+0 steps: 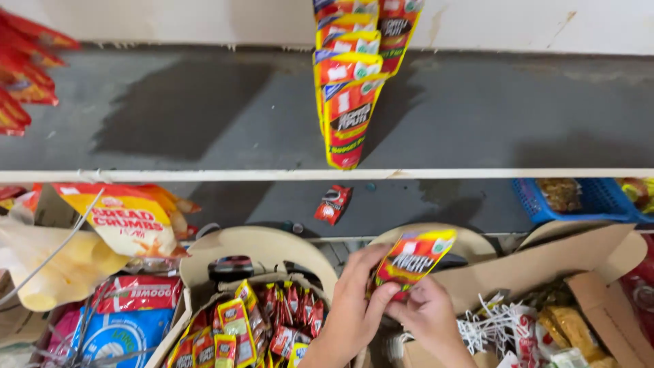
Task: Stocking small packets of condiments and snacks onto store shelves.
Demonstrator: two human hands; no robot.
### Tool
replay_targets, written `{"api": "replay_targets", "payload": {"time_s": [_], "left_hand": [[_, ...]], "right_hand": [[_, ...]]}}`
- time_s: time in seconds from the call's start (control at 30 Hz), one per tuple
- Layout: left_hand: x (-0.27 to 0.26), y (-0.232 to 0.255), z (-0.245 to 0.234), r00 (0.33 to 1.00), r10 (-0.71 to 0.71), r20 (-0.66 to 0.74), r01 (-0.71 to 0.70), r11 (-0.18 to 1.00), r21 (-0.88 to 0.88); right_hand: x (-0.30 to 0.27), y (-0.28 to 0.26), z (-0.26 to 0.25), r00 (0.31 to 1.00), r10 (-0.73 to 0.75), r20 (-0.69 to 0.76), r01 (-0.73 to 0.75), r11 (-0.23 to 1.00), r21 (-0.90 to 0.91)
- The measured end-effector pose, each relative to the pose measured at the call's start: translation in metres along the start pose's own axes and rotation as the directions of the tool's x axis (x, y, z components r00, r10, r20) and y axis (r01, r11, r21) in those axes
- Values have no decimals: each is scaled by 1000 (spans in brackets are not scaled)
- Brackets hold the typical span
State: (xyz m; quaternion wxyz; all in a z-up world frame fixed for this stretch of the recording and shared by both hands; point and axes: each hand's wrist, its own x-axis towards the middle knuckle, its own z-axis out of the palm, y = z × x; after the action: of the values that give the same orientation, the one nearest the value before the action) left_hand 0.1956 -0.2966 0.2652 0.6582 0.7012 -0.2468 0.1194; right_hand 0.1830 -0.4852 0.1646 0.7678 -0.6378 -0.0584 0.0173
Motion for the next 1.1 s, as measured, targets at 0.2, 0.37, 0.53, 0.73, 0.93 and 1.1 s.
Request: {"api": "replay_targets", "payload": {"time_s": [0.2, 0.37, 0.53, 0.73, 0.93, 1.1], "left_hand": [[44, 2, 37, 955, 220, -198, -161, 948, 275], [110, 12, 52, 961, 199, -191, -137, 945, 296], [165, 3, 56, 987, 37, -159, 3, 969, 249], [216, -73, 73, 955, 204, -214, -128, 937, 324], [262, -107, 71, 962, 49, -270, 39, 949, 312], [283, -124, 69, 933, -115, -341, 165, 979, 122]], "right_hand": [[87, -118, -6, 962, -234, -137, 213, 965, -154], [169, -131, -30, 911, -392, -127, 348, 897, -272], [241, -142, -32, 913, -394, -110, 343, 884, -316], [293, -138, -33, 921, -375, -103, 302, 857, -417], [349, -112, -61, 903, -417, -106, 288, 768, -572], [370, -110, -67, 889, -455, -47, 343, 731, -591]]}}
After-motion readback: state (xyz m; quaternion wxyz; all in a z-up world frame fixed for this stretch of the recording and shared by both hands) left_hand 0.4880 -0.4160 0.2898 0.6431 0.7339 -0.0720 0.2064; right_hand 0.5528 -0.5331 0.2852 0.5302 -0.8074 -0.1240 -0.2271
